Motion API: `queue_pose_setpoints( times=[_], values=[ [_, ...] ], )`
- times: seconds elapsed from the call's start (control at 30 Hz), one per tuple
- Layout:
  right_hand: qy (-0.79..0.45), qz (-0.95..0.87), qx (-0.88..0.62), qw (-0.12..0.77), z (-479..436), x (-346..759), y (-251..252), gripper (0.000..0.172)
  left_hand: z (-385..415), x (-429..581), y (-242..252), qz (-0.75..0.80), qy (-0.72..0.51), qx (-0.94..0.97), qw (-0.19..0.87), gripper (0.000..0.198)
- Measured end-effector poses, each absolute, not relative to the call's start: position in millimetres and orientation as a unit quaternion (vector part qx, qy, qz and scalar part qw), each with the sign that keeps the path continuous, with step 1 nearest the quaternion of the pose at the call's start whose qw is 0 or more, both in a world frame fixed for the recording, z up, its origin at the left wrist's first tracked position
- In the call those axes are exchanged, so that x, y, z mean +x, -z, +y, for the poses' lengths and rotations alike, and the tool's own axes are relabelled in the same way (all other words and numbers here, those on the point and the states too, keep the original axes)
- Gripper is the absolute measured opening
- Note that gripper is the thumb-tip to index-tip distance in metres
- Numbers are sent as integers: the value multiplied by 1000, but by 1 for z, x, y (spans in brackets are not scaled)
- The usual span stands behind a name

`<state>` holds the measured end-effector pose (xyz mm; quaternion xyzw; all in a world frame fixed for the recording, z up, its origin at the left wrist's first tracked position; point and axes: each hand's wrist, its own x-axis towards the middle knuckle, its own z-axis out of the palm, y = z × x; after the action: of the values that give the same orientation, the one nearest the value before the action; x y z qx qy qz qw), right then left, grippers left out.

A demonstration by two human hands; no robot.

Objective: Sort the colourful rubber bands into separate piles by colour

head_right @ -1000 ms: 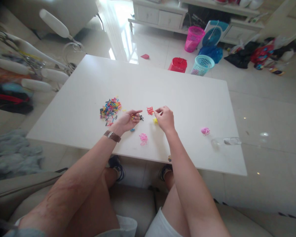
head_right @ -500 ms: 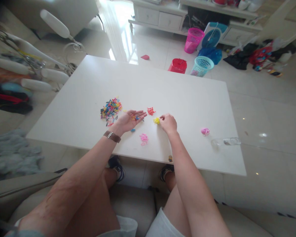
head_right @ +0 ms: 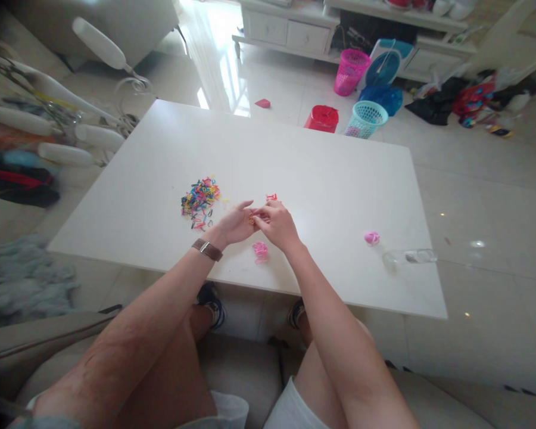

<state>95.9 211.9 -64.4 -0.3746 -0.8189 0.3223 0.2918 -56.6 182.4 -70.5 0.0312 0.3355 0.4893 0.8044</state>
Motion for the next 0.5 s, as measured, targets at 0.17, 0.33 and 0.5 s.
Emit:
queue_pose_setpoints(
  times=[0.17, 0.33, 0.5],
  values=[
    [-330, -825, -384, 253, 211, 95, 74, 12, 183, -54, 71, 331, -477, 34, 813, 45],
    [-362, -802, -391, 270, 209, 94, 69, 9, 183, -52, 73, 329, -479, 42, 813, 46],
    [-418, -746, -418, 306, 211, 93, 61, 7, 183, -51, 72, 343, -492, 23, 800, 38]
  ],
)
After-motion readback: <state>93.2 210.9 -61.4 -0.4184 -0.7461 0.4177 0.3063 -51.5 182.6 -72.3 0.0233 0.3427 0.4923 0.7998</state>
